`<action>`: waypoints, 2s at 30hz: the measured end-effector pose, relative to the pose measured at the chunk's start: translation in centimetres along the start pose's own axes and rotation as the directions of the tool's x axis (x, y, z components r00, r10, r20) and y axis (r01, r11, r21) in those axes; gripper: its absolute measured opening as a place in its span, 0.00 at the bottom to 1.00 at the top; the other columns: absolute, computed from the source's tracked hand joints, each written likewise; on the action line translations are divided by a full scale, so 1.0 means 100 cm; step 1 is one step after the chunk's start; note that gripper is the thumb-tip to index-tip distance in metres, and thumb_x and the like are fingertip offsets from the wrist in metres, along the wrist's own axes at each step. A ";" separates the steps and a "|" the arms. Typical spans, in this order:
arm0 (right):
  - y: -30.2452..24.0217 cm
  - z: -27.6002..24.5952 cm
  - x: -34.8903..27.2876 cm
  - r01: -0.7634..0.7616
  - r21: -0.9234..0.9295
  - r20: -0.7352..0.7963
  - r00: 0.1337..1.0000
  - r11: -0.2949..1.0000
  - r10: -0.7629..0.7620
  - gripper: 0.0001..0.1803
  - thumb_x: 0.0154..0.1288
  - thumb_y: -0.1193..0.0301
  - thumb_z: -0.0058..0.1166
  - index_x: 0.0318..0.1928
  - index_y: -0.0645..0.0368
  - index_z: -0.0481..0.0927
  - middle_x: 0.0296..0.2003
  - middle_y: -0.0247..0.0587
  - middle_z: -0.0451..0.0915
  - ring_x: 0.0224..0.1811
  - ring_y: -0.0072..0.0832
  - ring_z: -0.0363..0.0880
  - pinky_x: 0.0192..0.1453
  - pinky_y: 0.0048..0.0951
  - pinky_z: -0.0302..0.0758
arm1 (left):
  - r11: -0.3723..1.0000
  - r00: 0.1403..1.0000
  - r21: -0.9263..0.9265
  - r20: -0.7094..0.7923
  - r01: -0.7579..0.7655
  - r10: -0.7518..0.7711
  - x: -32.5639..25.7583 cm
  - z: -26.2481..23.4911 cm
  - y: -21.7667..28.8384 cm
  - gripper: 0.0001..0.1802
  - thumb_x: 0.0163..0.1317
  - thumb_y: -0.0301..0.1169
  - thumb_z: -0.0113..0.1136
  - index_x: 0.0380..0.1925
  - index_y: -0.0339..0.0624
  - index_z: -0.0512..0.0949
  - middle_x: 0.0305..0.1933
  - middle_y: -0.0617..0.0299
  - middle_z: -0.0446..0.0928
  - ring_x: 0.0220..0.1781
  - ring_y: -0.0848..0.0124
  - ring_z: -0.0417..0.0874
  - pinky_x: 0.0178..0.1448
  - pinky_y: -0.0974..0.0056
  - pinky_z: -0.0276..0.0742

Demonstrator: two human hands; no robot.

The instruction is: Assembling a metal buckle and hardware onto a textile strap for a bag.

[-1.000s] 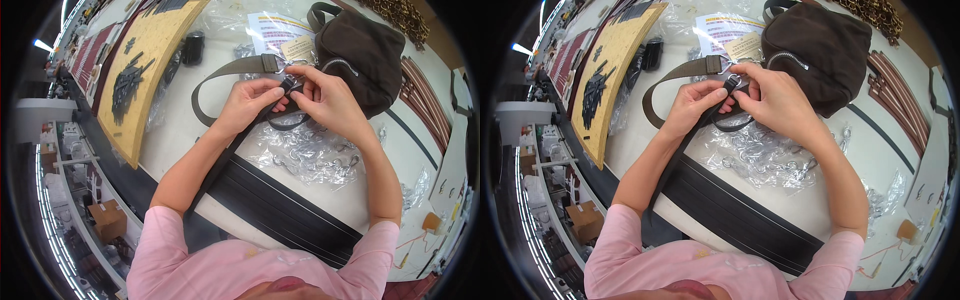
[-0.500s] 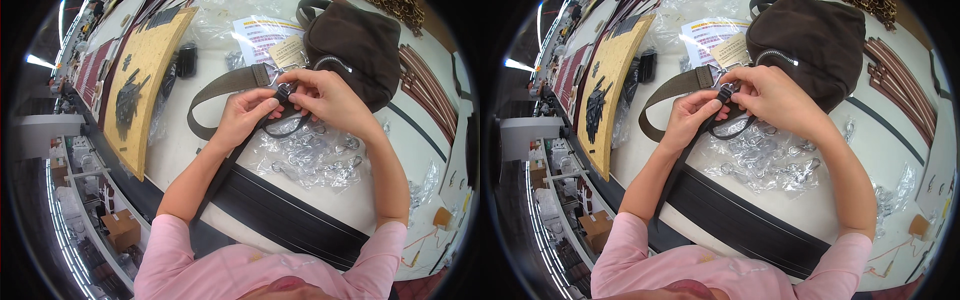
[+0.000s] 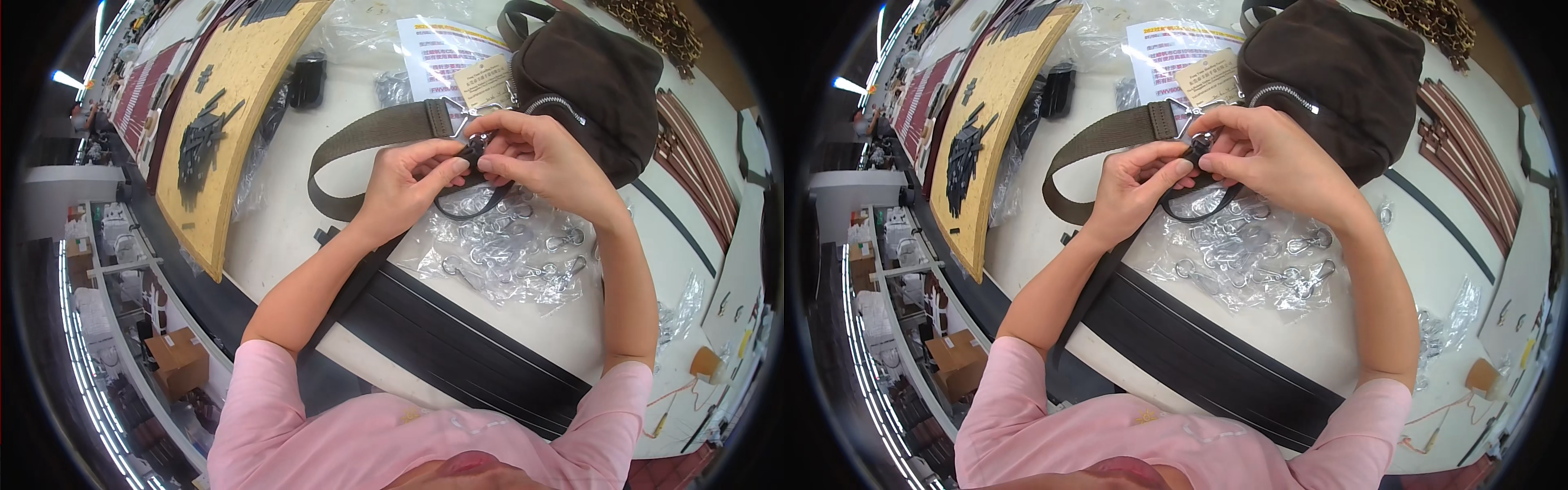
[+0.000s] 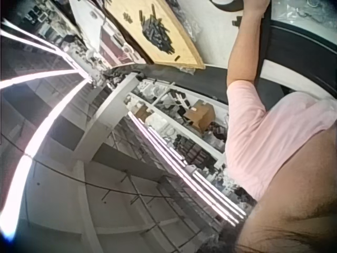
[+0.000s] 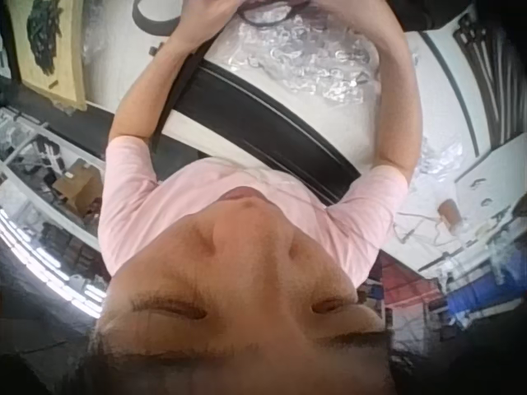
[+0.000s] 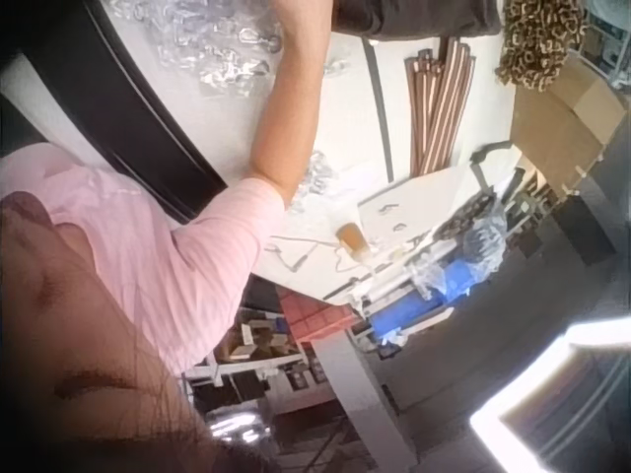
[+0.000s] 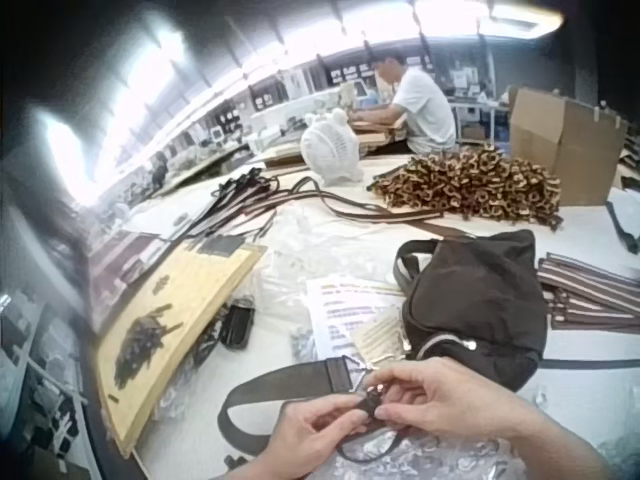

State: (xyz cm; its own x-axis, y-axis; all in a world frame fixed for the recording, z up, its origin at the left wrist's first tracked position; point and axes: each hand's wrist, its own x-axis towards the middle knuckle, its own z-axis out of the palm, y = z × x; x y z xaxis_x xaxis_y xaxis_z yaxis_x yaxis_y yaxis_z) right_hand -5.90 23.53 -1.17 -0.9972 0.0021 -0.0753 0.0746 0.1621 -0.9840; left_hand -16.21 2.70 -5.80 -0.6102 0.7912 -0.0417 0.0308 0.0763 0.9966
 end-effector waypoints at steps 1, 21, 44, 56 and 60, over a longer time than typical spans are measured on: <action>0.000 0.000 0.000 -0.006 -0.011 0.011 1.000 1.000 0.006 0.14 0.69 0.77 0.59 0.53 0.68 0.81 0.27 0.33 0.83 0.28 0.15 0.79 0.33 0.20 0.75 | 0.999 1.000 0.048 -0.002 -0.026 0.026 -0.001 0.001 0.003 0.14 0.73 0.23 0.63 0.56 0.30 0.82 0.45 0.56 0.87 0.44 0.73 0.89 0.51 0.69 0.86; -0.008 0.014 0.014 -0.154 -0.149 -0.086 0.986 0.977 0.142 0.13 0.73 0.74 0.62 0.53 0.67 0.84 0.30 0.34 0.86 0.33 0.16 0.84 0.40 0.20 0.83 | 0.982 0.979 -0.175 0.203 0.073 -0.037 0.005 -0.016 0.005 0.16 0.73 0.29 0.62 0.54 0.28 0.82 0.45 0.56 0.87 0.44 0.76 0.86 0.53 0.71 0.82; -0.008 -0.002 0.018 -0.098 -0.339 -0.022 0.995 0.936 0.096 0.13 0.75 0.64 0.62 0.55 0.52 0.86 0.37 0.29 0.86 0.40 0.14 0.84 0.46 0.18 0.81 | 0.914 0.977 -0.359 0.165 0.189 -0.137 0.007 -0.011 -0.007 0.12 0.70 0.26 0.61 0.46 0.26 0.83 0.40 0.50 0.87 0.39 0.70 0.89 0.48 0.67 0.86; -0.019 0.007 0.021 -0.115 -0.267 0.021 0.992 0.957 0.125 0.09 0.75 0.70 0.62 0.50 0.58 0.86 0.33 0.31 0.86 0.36 0.14 0.83 0.43 0.17 0.80 | 0.913 0.965 -0.347 0.222 0.215 -0.143 -0.001 -0.018 -0.002 0.19 0.73 0.31 0.63 0.57 0.26 0.80 0.46 0.52 0.87 0.45 0.72 0.88 0.55 0.70 0.83; -0.021 0.014 0.021 -0.128 -0.289 -0.023 0.992 0.949 0.127 0.07 0.73 0.72 0.63 0.48 0.59 0.86 0.32 0.31 0.86 0.34 0.14 0.82 0.42 0.18 0.80 | 0.897 0.962 -0.375 0.225 0.232 -0.154 -0.002 -0.019 0.000 0.16 0.73 0.28 0.61 0.54 0.27 0.81 0.46 0.52 0.86 0.44 0.72 0.87 0.54 0.69 0.83</action>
State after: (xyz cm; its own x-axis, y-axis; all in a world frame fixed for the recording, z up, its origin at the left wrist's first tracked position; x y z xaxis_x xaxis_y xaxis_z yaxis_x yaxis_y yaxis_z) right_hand -8.17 21.78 0.49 -0.9796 0.0456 -0.1955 0.1955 0.4388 -0.8771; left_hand -17.58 1.37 -5.61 -0.4134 0.8860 -0.2100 -0.4111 0.0242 0.9113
